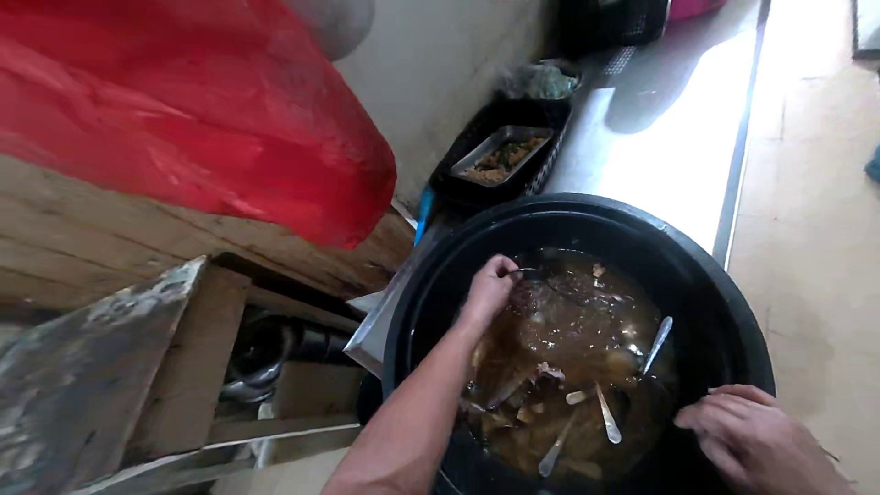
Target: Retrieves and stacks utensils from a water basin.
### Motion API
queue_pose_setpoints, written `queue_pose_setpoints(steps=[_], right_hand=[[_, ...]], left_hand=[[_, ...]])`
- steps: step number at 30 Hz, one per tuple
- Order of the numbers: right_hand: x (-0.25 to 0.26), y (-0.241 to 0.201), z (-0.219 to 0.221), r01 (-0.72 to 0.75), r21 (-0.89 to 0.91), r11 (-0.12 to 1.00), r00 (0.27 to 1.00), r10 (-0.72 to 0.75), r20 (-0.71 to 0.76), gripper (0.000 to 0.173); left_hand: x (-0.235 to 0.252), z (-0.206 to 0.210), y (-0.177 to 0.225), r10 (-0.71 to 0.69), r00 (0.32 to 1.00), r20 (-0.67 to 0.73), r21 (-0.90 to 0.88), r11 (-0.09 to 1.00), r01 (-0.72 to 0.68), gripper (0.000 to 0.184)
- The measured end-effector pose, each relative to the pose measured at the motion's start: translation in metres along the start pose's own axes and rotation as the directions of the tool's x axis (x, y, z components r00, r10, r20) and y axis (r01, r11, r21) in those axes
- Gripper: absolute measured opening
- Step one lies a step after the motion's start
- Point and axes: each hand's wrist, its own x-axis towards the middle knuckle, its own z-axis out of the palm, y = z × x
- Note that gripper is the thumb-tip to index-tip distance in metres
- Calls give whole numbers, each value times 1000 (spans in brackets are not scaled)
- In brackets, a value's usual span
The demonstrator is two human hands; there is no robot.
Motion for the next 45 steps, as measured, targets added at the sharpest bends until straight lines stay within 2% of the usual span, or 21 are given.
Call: queue_pose_setpoints(steps=[3,5,7,8,9,10,12,13,16,19,23,25,28,29,32,34,37,40,41,43,45], right_hand=[[32,-6,-8,-301,274,913,953,275,131,30],[65,-6,-6,-416,338,844,907,358,222,55],[99,-11,0,-522,347,779,837,391,382,80],[110,-16,4,-549,371,749,818,389,425,79],[117,-22,10,-549,424,720,826,389,408,65],[121,-28,16,-554,484,677,830,411,376,37],[126,-30,22,-666,500,554,746,483,458,23],[125,-25,25,-721,441,535,692,517,504,24],[121,1,36,-748,131,650,598,575,558,30],[130,3,44,-680,-117,724,555,612,563,44],[141,-10,51,-569,-439,696,271,662,699,46],[141,-8,50,-605,-382,699,308,647,697,43],[134,0,45,-714,-25,700,594,624,508,35],[132,1,46,-732,133,668,644,616,453,31],[134,-6,42,-768,565,300,613,599,515,23],[134,-5,40,-695,718,37,609,562,560,21],[133,-2,32,-614,778,-132,637,498,588,25],[134,-3,30,-735,676,49,550,626,553,25],[135,0,32,-787,596,159,527,676,515,28],[134,4,33,-801,500,331,558,715,421,29],[135,2,29,-774,493,399,589,740,326,22]], left_hand=[[-29,-33,39,336,942,-11,51,941,-335,10],[-51,-38,72,535,844,36,154,831,-534,8],[-68,-32,100,603,789,112,209,762,-612,10],[-74,-26,109,596,790,148,209,762,-613,10],[-77,-19,113,574,801,170,188,779,-598,10],[-77,-13,113,537,822,189,158,810,-565,10],[-68,-4,102,445,870,214,143,866,-478,14],[-60,-1,89,402,892,208,176,882,-438,19],[-28,10,30,159,976,149,358,912,-203,28],[-14,41,-22,-160,958,239,564,826,-3,59],[-20,67,-45,-261,943,206,572,814,100,40],[-22,56,-41,-171,962,213,504,863,41,27],[-33,18,-10,-2,970,242,296,952,-72,17],[-40,6,7,25,965,260,242,966,-90,15],[-53,-7,56,164,956,245,122,972,-199,11],[-55,5,80,212,960,183,-7,977,-214,10],[-44,40,89,131,988,85,-389,917,-88,8],[-27,59,73,-19,971,239,-442,888,126,29],[-22,62,61,-46,947,318,-309,939,149,39],[-13,70,35,-68,911,407,148,989,8,46],[-12,84,8,-116,882,457,465,877,-125,46]])
